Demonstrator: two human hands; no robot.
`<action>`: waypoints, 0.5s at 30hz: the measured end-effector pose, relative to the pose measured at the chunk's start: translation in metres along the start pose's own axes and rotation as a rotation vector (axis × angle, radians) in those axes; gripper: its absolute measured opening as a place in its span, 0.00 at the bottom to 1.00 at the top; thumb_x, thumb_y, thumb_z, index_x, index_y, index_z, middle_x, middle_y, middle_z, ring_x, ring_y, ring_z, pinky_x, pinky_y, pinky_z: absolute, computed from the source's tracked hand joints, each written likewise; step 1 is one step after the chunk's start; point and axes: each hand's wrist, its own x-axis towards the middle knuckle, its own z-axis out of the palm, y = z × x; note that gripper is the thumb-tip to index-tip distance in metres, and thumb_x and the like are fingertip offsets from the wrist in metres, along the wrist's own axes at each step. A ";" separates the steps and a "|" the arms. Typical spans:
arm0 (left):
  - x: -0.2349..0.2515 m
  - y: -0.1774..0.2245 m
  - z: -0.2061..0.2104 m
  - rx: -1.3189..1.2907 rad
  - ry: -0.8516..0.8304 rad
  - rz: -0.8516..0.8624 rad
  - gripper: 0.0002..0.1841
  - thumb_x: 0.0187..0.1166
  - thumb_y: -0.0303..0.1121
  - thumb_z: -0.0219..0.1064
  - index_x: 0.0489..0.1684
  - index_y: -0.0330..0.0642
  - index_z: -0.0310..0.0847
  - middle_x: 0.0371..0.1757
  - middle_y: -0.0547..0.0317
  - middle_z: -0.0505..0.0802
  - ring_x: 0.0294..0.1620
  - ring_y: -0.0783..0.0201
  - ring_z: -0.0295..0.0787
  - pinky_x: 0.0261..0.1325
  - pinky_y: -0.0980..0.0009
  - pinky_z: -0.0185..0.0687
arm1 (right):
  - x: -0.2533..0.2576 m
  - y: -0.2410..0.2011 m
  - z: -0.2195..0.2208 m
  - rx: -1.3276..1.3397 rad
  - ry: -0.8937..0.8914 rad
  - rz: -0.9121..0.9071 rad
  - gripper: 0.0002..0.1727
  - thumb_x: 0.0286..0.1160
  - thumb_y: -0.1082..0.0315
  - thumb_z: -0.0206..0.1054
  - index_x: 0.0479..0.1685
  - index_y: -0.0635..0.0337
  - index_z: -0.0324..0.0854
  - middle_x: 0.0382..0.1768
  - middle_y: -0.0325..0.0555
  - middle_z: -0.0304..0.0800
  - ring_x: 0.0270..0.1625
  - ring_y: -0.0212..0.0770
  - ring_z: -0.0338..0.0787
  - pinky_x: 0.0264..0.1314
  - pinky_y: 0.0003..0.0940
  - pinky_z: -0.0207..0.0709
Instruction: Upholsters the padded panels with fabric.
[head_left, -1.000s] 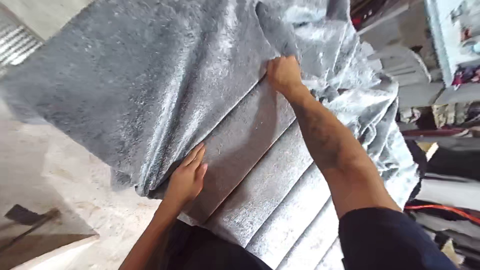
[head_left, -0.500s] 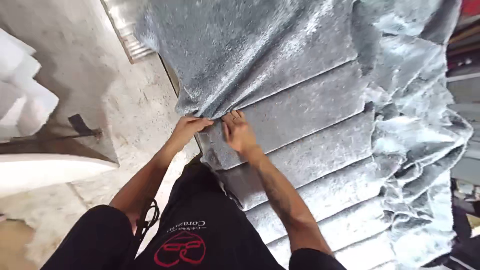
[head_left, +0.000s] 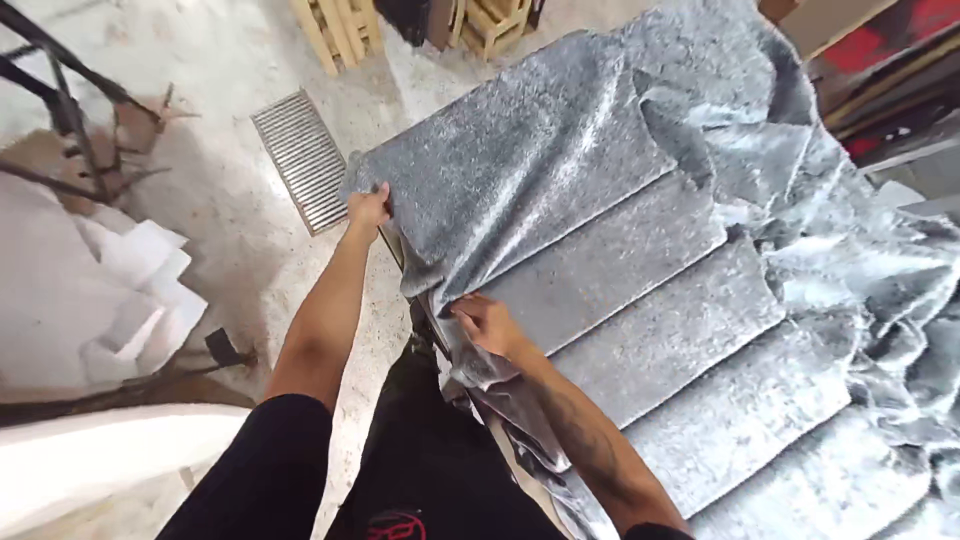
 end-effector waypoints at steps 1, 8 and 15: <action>0.019 0.004 0.004 0.104 0.006 0.030 0.30 0.78 0.49 0.73 0.64 0.27 0.80 0.59 0.38 0.91 0.56 0.50 0.93 0.61 0.51 0.91 | -0.005 0.010 -0.010 0.016 0.058 0.009 0.18 0.87 0.60 0.57 0.48 0.58 0.93 0.54 0.44 0.97 0.67 0.40 0.91 0.79 0.42 0.78; 0.059 0.031 -0.032 0.386 0.027 0.300 0.20 0.86 0.39 0.60 0.66 0.31 0.77 0.52 0.41 0.89 0.50 0.55 0.88 0.60 0.54 0.84 | 0.015 0.072 -0.099 -0.251 0.535 0.574 0.20 0.86 0.59 0.57 0.41 0.60 0.94 0.31 0.45 0.97 0.33 0.37 0.95 0.41 0.43 0.90; 0.071 0.007 -0.030 0.204 0.129 0.314 0.24 0.89 0.44 0.59 0.65 0.28 0.75 0.45 0.51 0.88 0.41 0.67 0.88 0.50 0.65 0.88 | 0.155 0.253 -0.249 -0.526 0.455 0.841 0.45 0.76 0.38 0.65 0.84 0.64 0.69 0.79 0.66 0.74 0.83 0.62 0.73 0.85 0.60 0.65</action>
